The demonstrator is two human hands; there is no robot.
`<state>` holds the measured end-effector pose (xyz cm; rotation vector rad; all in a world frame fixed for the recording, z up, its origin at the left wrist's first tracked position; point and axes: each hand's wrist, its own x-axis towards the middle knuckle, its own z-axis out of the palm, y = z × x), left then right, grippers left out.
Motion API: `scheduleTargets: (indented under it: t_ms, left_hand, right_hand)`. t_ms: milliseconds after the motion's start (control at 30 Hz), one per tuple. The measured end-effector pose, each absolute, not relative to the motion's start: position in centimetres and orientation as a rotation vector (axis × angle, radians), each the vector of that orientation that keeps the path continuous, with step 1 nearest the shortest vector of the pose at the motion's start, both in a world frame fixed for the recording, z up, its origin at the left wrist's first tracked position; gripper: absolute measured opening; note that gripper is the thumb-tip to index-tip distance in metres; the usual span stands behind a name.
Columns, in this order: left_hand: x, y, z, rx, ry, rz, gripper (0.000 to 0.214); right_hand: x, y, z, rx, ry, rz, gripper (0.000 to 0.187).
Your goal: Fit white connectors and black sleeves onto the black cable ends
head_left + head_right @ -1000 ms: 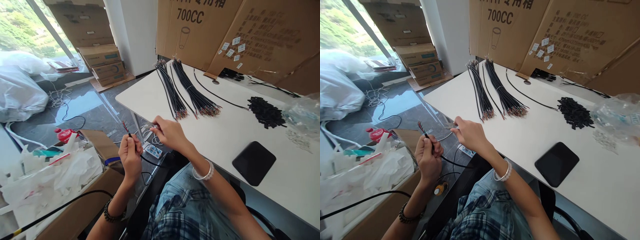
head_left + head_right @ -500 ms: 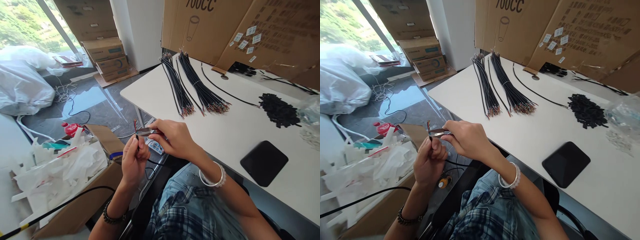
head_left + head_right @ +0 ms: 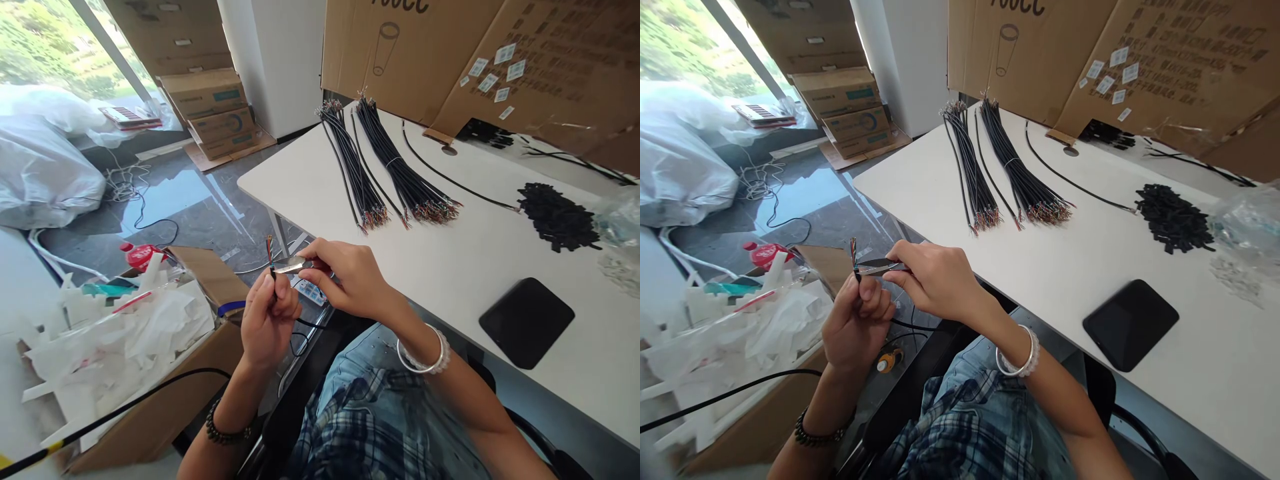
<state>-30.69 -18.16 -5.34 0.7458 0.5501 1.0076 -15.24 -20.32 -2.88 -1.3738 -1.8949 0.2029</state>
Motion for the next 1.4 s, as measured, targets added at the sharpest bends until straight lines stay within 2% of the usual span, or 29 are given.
scheduleTargets:
  t_ms: [667, 833, 1100, 1400]
  left_hand:
    - [-30.6, -18.2, -5.4, 0.716, 0.526, 0.985, 0.033]
    - [-30.6, -18.2, -5.5, 0.711, 0.507, 0.964, 0.033]
    - [-31.2, -17.5, -5.8, 0.718, 0.470, 0.878, 0.035]
    - [-31.5, -16.6, -6.5, 0.694, 0.464, 0.813, 0.037]
  right_hand:
    - [-15.3, -20.3, -3.8, -1.384, -1.865, 0.081, 0.034]
    - [-15.3, -20.3, -4.1, -1.343, -1.857, 0.055, 0.031]
    - [-15.4, -19.8, -4.4, -1.315, -1.819, 0.324, 0.024]
    - [-15.3, -19.0, -5.2, -1.297, -1.727, 0.649, 0.027]
